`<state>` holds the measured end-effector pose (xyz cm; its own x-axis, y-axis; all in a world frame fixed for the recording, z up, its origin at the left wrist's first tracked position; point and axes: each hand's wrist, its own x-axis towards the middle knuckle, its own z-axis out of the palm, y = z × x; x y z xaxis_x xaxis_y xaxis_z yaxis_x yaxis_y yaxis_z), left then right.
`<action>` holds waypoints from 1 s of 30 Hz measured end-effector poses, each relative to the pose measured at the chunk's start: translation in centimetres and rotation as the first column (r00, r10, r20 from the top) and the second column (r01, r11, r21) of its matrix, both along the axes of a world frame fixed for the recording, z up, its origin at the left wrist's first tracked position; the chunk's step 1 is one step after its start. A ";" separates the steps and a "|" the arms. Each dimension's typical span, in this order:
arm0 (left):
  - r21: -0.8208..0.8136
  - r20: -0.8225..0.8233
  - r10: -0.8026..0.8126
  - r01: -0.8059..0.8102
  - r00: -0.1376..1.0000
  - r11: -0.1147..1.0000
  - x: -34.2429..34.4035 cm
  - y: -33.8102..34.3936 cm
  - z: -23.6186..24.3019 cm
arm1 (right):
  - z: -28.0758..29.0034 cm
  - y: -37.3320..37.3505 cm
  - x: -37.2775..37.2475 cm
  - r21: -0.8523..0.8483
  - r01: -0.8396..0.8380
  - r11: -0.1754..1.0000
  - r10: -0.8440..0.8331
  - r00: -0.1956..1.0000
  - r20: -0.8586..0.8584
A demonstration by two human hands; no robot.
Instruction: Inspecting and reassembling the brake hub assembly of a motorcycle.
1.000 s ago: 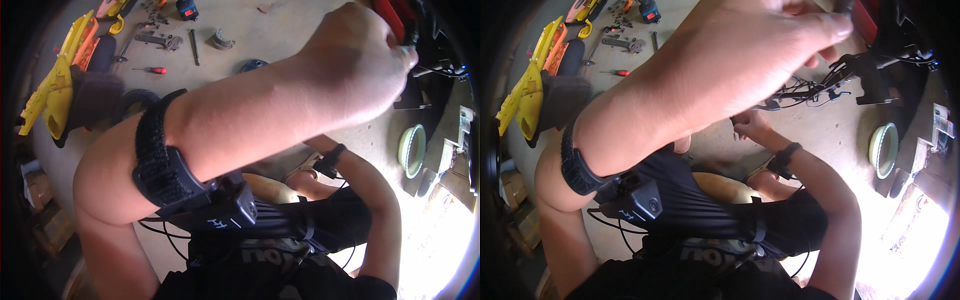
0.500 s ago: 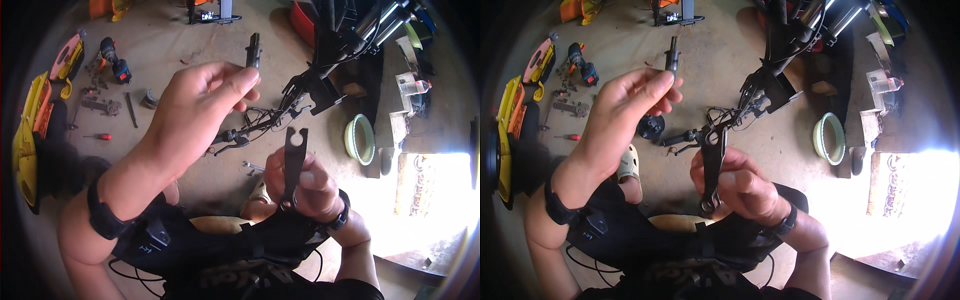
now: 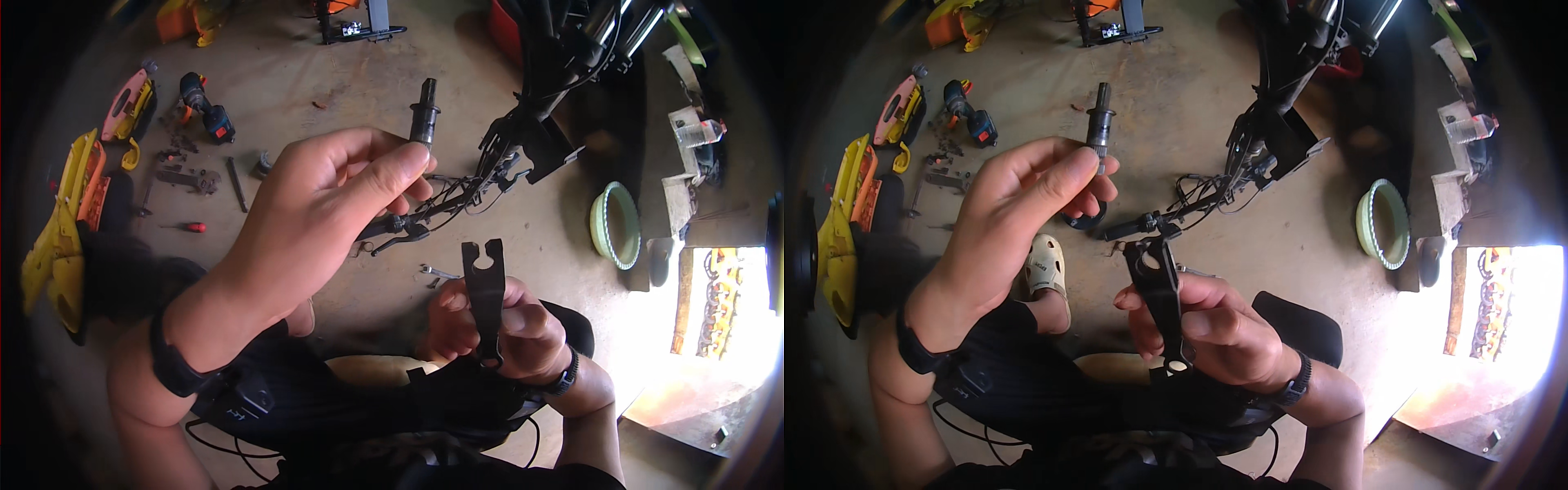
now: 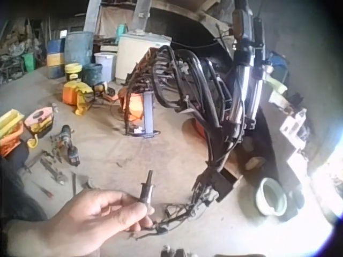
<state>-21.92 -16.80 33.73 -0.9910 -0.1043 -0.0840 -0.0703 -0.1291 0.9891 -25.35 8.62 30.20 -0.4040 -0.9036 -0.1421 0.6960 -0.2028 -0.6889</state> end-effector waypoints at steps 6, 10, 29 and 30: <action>0.017 0.024 -0.052 0.051 0.998 0.999 0.6 0.9 0.2 | 0.1 1.0 0.4 -0.007 0.091 0.996 -0.090 0.994 0.066; -0.006 0.024 -0.081 0.081 0.996 0.997 0.7 1.1 0.4 | -0.1 1.3 0.4 0.043 0.118 0.992 -0.120 0.992 0.050; 0.011 0.214 -0.167 0.169 0.962 0.986 0.6 1.5 1.1 | 0.3 1.5 0.1 0.195 0.272 0.942 -0.244 0.957 -0.154; 0.017 0.226 -0.175 0.176 0.958 0.984 0.5 1.5 1.1 | 0.5 1.5 0.1 0.205 0.280 0.938 -0.244 0.952 -0.184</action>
<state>-21.37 -15.31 34.87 -0.9491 0.0687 -0.3075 -0.3130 -0.0921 0.9453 -25.26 10.15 30.66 -0.6551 -0.7138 -0.2479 0.5218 -0.1901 -0.8316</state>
